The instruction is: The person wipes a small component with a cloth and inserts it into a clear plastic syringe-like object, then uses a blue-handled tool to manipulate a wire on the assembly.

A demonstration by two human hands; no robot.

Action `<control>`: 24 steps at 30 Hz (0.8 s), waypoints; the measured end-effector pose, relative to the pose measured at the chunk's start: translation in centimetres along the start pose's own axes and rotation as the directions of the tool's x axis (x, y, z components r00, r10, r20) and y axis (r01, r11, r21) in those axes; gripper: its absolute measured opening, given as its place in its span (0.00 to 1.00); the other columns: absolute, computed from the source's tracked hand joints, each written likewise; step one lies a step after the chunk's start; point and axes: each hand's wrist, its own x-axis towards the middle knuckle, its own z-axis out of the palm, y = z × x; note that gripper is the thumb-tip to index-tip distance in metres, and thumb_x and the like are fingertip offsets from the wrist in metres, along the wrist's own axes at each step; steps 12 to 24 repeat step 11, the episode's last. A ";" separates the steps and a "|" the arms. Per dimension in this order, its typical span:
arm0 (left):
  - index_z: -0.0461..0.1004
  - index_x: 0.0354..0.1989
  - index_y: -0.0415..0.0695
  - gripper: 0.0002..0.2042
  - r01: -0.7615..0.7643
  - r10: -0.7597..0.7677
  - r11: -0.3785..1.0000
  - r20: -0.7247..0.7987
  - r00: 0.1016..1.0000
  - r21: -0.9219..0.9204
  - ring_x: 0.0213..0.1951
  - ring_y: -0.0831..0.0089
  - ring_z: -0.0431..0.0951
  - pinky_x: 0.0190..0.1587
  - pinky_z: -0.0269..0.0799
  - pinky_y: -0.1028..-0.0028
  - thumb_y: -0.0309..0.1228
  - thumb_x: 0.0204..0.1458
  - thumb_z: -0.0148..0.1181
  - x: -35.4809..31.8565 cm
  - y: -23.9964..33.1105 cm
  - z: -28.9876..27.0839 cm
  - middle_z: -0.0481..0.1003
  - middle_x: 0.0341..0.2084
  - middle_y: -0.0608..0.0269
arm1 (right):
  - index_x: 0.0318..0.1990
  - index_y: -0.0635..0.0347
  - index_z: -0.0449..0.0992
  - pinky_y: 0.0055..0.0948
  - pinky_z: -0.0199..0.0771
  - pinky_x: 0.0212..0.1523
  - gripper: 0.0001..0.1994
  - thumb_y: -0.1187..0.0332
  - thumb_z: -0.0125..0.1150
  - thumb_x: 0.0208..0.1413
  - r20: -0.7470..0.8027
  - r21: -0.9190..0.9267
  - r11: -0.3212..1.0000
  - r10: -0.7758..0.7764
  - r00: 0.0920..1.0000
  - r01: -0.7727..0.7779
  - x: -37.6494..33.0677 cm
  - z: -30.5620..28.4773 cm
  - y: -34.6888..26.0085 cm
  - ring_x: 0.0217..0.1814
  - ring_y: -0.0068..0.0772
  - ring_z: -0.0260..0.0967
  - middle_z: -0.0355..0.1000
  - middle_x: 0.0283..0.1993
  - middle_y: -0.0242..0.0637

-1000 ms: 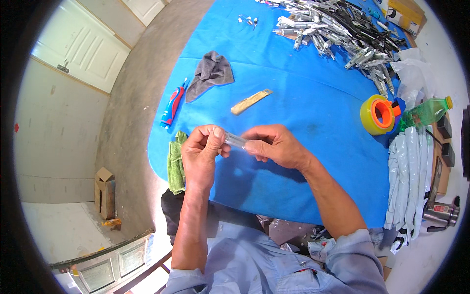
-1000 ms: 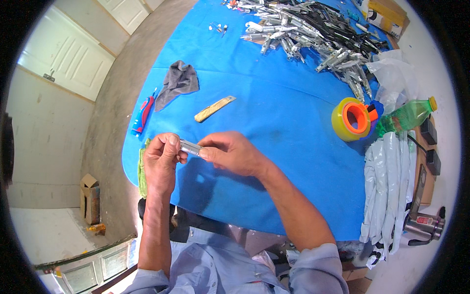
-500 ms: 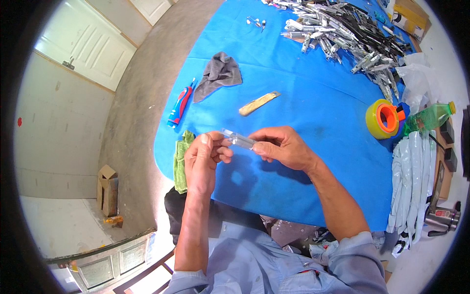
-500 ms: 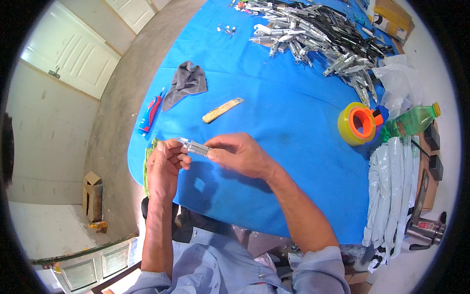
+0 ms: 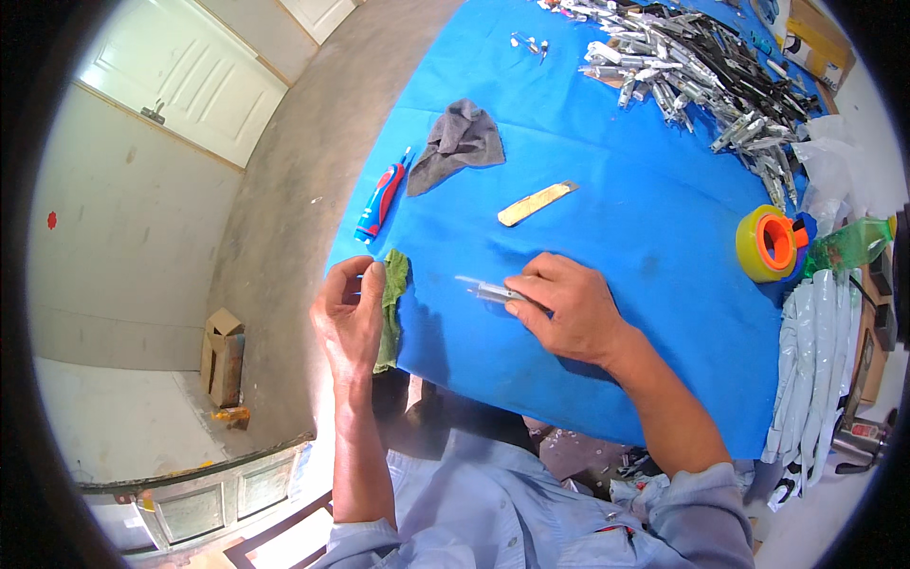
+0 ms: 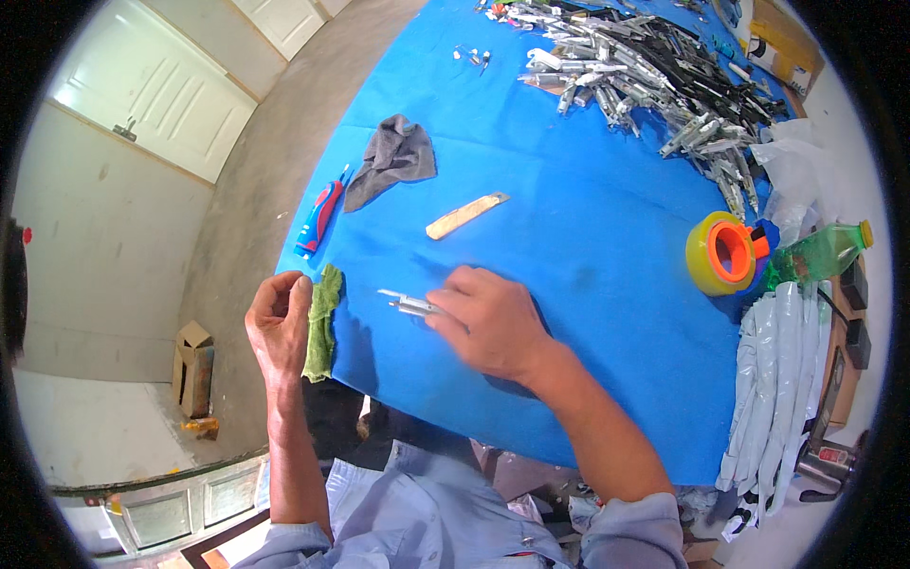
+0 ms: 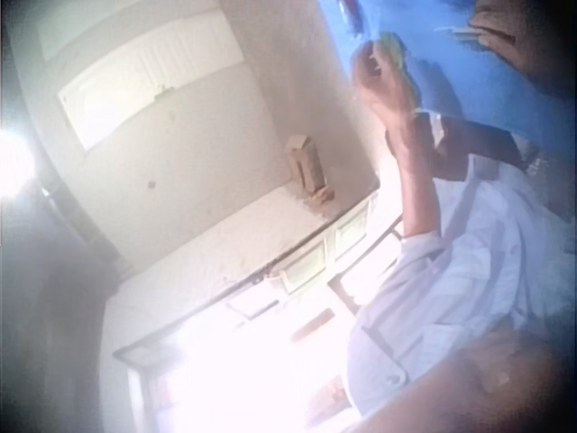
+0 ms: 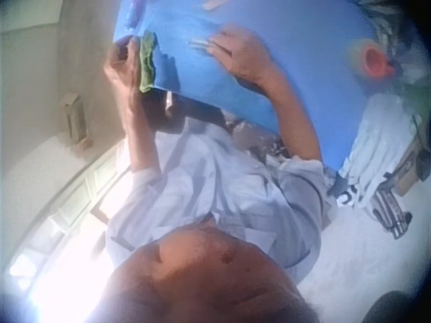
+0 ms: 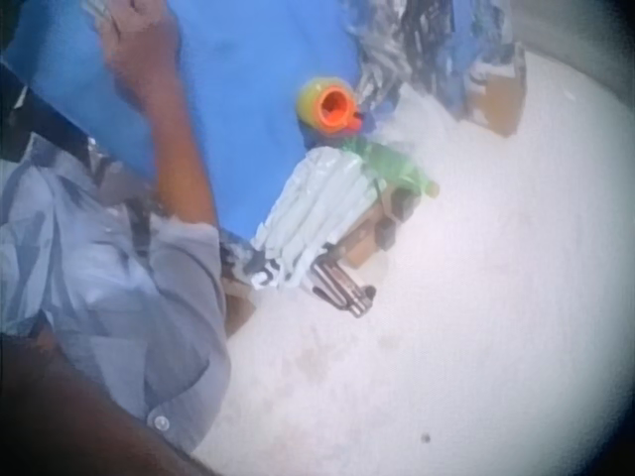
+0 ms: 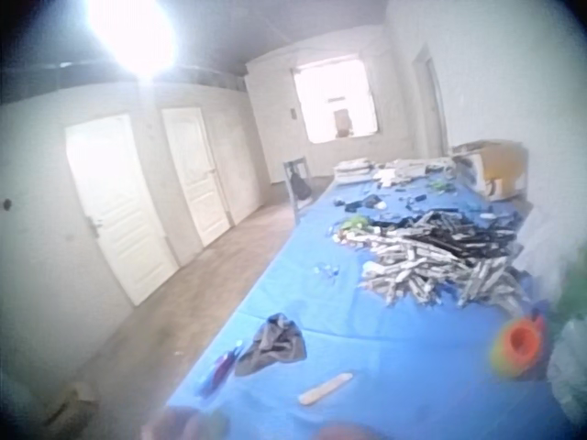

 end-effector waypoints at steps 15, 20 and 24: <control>0.83 0.43 0.39 0.09 -0.091 0.088 0.996 0.216 0.972 0.004 0.37 0.79 0.81 0.44 0.76 0.78 0.30 0.59 0.68 -2.8 1.9 0.4 0.82 0.32 0.65 | 0.43 0.62 0.81 0.42 0.77 0.40 0.09 0.67 0.66 0.60 0.042 0.238 0.961 0.136 0.990 -0.142 0.1 0.2 -0.2 0.40 0.47 0.77 0.77 0.40 0.48; 0.83 0.43 0.39 0.09 -0.091 0.088 0.996 0.216 0.972 0.004 0.37 0.79 0.81 0.44 0.76 0.78 0.30 0.59 0.68 -2.8 1.9 0.4 0.82 0.32 0.65 | 0.43 0.62 0.81 0.42 0.77 0.40 0.09 0.67 0.66 0.60 0.042 0.238 0.961 0.136 0.990 -0.142 0.1 0.2 -0.2 0.40 0.47 0.77 0.77 0.40 0.48; 0.83 0.43 0.39 0.09 -0.091 0.088 0.996 0.216 0.972 0.004 0.37 0.79 0.81 0.44 0.76 0.78 0.30 0.59 0.68 -2.8 1.9 0.4 0.82 0.32 0.65 | 0.43 0.62 0.81 0.42 0.77 0.40 0.09 0.67 0.66 0.60 0.042 0.238 0.961 0.136 0.990 -0.142 0.1 0.2 -0.2 0.40 0.47 0.77 0.77 0.40 0.48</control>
